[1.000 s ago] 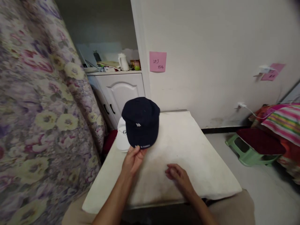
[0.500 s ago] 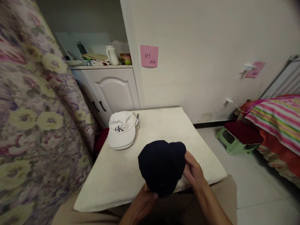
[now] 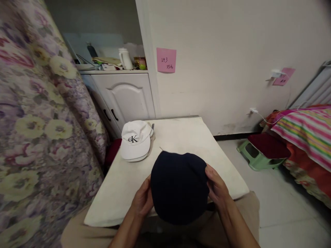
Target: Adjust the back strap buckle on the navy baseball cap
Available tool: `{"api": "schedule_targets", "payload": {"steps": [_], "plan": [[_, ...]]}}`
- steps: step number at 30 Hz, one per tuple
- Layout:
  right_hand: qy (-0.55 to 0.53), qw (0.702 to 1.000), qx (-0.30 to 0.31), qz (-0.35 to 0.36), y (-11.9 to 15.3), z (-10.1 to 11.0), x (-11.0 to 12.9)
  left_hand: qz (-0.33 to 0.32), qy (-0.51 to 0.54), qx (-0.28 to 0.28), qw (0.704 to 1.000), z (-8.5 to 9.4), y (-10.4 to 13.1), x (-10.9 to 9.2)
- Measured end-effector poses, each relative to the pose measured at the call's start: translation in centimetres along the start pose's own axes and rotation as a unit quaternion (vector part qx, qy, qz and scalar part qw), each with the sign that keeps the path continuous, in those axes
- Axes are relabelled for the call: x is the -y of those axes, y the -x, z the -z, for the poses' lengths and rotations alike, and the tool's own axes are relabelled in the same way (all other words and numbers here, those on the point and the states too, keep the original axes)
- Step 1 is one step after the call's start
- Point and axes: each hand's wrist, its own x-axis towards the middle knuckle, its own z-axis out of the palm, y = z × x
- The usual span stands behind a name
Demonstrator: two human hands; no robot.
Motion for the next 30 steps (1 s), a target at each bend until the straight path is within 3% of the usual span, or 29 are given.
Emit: {"api": "schedule_targets", "payload": {"steps": [5,11,15,21,26,30], "plan": [[0.002,0.998,-0.049,0.037,-0.9,-0.8,0.9,-0.013,-0.045,-0.005,0.999,-3.3,-1.2,-1.5],[0.023,0.994,-0.002,0.111,-2.0,-1.4,4.0,-0.075,-0.111,0.012,0.991,-5.9,-3.4,-4.8],[0.069,0.992,0.047,0.090,-1.0,0.2,4.5,-0.054,-0.168,0.039,0.983,-4.7,-3.3,-5.2],[0.150,0.977,0.138,-0.066,3.0,4.3,2.0,0.083,-0.269,0.052,0.958,-1.3,0.4,-2.9],[0.192,0.955,0.179,-0.136,5.6,5.4,1.1,0.154,-0.329,0.079,0.928,-1.0,3.0,-1.8],[0.194,0.945,0.195,-0.178,6.8,5.3,1.3,0.166,-0.366,0.087,0.912,-1.3,4.0,-1.1]]}}
